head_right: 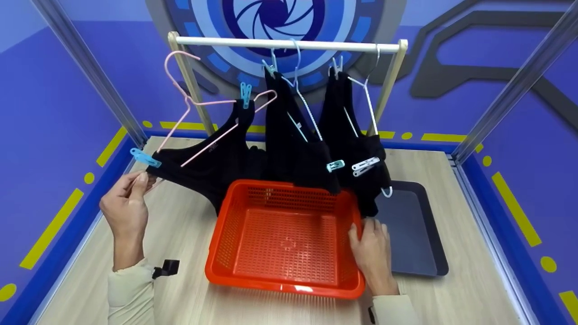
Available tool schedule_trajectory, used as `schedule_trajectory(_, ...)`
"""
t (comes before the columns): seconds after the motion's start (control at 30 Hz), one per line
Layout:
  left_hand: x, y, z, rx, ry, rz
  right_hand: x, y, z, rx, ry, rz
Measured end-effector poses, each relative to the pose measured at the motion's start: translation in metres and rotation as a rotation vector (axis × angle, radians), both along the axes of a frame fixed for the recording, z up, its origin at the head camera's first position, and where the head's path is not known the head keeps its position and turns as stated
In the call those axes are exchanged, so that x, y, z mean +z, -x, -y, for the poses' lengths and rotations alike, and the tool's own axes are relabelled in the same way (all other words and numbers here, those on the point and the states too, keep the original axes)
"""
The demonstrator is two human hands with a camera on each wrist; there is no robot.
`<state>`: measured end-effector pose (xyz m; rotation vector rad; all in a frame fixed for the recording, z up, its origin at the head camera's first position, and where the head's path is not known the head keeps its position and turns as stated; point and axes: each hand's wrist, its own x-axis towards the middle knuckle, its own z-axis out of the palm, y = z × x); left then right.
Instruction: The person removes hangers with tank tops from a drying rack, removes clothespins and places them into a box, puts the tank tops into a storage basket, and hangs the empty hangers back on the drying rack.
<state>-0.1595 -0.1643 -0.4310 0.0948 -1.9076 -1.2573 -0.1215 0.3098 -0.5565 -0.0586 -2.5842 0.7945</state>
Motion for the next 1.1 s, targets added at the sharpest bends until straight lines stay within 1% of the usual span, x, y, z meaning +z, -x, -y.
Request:
schedule_trajectory(0.17, -0.006, -0.003, 0.007, -0.039, -0.039, 0.018, -0.002, 0.000, -0.001, -0.004, -0.006, -0.025)
schedule_trajectory(0.33, -0.013, -0.006, 0.014, -0.088, -0.072, 0.016, -0.002, 0.000, -0.001, -0.002, -0.005, -0.028)
schedule_trajectory(0.57, -0.024, -0.011, 0.024, -0.184, -0.108, -0.022, -0.001, 0.000, 0.000, -0.001, 0.007, -0.023)
schedule_trajectory(0.67, -0.027, -0.013, 0.027, -0.222, -0.122, -0.055, -0.001, 0.000, 0.001, 0.002, 0.010, -0.026)
schedule_trajectory(0.8, -0.032, -0.015, 0.032, -0.255, -0.126, -0.097, -0.001, 0.001, 0.000, 0.006, 0.010, -0.029)
schedule_trajectory(1.1, -0.043, -0.017, 0.040, -0.341, -0.165, -0.119, -0.001, -0.001, 0.000, -0.004, 0.006, 0.006)
